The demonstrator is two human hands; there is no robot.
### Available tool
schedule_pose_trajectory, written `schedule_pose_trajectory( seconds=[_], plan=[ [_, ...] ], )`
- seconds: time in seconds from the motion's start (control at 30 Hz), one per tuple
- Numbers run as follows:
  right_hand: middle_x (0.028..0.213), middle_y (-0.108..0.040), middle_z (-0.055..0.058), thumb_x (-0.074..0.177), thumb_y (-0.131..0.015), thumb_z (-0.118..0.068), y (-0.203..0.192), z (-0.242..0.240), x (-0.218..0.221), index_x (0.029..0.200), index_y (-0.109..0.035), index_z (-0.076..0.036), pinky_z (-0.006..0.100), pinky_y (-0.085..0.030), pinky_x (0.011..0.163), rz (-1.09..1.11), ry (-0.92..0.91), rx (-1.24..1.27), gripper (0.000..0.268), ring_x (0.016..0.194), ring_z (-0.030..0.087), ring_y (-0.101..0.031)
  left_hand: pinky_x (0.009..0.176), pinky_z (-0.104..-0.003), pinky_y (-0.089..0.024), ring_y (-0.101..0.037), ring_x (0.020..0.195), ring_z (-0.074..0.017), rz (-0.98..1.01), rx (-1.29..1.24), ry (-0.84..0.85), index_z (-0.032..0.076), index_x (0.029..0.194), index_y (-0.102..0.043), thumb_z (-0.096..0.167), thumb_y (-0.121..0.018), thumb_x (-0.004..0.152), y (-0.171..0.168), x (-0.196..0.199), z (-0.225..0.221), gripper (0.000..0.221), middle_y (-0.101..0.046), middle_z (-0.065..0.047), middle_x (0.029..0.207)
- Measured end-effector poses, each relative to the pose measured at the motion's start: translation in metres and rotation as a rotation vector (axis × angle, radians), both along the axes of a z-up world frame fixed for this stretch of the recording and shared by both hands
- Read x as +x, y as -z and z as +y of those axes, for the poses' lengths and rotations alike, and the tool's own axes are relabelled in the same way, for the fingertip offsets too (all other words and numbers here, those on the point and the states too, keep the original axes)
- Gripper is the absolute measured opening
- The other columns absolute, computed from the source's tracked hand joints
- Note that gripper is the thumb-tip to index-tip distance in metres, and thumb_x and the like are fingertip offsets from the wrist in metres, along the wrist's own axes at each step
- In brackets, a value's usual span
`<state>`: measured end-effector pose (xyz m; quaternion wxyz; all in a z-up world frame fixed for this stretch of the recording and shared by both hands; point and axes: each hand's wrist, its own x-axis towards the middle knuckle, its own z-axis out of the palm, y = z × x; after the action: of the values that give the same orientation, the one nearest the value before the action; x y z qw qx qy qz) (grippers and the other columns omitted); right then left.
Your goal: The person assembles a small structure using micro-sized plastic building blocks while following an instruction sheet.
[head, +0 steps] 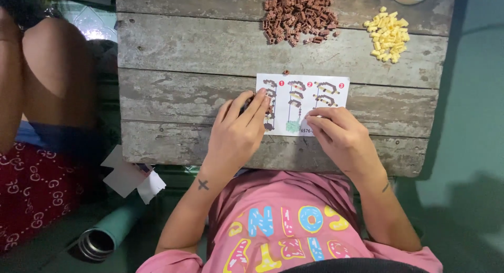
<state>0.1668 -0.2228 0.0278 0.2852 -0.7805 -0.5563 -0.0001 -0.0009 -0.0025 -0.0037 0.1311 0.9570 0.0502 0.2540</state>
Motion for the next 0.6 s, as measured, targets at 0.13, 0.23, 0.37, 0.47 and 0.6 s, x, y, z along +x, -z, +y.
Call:
schedule_pose_trajectory(
  seconds=[0.13, 0.23, 0.37, 0.47, 0.6],
  plan=[
    [0.12, -0.081, 0.012, 0.101, -0.085, 0.003, -0.003, 0.001, -0.005, 0.114, -0.084, -0.001, 0.038, -0.068, 0.092, -0.059, 0.026, -0.039, 0.014, 0.107, 0.027, -0.079, 0.107, -0.048, -0.058, -0.069, 0.138, -0.0354, -0.014, 0.046, -0.042, 0.004, 0.143, -0.079, 0.005, -0.074, 0.102, -0.005, 0.001, -0.004, 0.042, -0.077, -0.014, 0.151],
    [0.119, -0.08, 0.013, 0.1, -0.084, 0.005, -0.005, 0.003, -0.007, 0.112, -0.083, 0.001, 0.04, -0.067, 0.094, -0.062, 0.029, -0.052, 0.013, 0.108, 0.03, -0.079, 0.105, -0.05, -0.059, -0.071, 0.134, -0.0352, -0.028, 0.081, -0.093, 0.01, 0.139, -0.083, 0.011, -0.07, 0.103, -0.009, 0.003, -0.005, 0.039, -0.08, -0.007, 0.146],
    [0.119, -0.08, 0.013, 0.099, -0.083, 0.006, -0.005, 0.003, -0.01, 0.112, -0.084, 0.001, 0.04, -0.067, 0.095, -0.078, 0.042, -0.073, 0.014, 0.108, 0.029, -0.079, 0.103, -0.049, -0.06, -0.071, 0.133, -0.0357, -0.034, 0.076, -0.127, 0.013, 0.135, -0.086, 0.012, -0.068, 0.102, -0.006, 0.003, -0.007, 0.037, -0.081, -0.006, 0.144],
    [0.118, -0.079, 0.012, 0.1, -0.082, 0.005, -0.004, 0.002, -0.011, 0.112, -0.083, 0.0, 0.039, -0.066, 0.096, -0.074, 0.056, -0.07, 0.013, 0.108, 0.028, -0.079, 0.101, -0.051, -0.06, -0.071, 0.134, -0.0381, -0.031, 0.013, -0.139, 0.013, 0.131, -0.088, 0.012, -0.071, 0.102, -0.005, 0.003, -0.006, 0.034, -0.078, -0.011, 0.145],
    [0.116, -0.079, 0.011, 0.1, -0.081, 0.006, -0.002, 0.002, -0.012, 0.112, -0.083, 0.0, 0.039, -0.067, 0.095, -0.06, 0.071, -0.052, 0.014, 0.108, 0.029, -0.079, 0.107, -0.051, -0.06, -0.071, 0.134, -0.038, -0.008, -0.122, -0.147, 0.012, 0.129, -0.088, 0.011, -0.074, 0.104, 0.001, -0.001, -0.001, 0.029, -0.077, -0.013, 0.135]
  ],
)
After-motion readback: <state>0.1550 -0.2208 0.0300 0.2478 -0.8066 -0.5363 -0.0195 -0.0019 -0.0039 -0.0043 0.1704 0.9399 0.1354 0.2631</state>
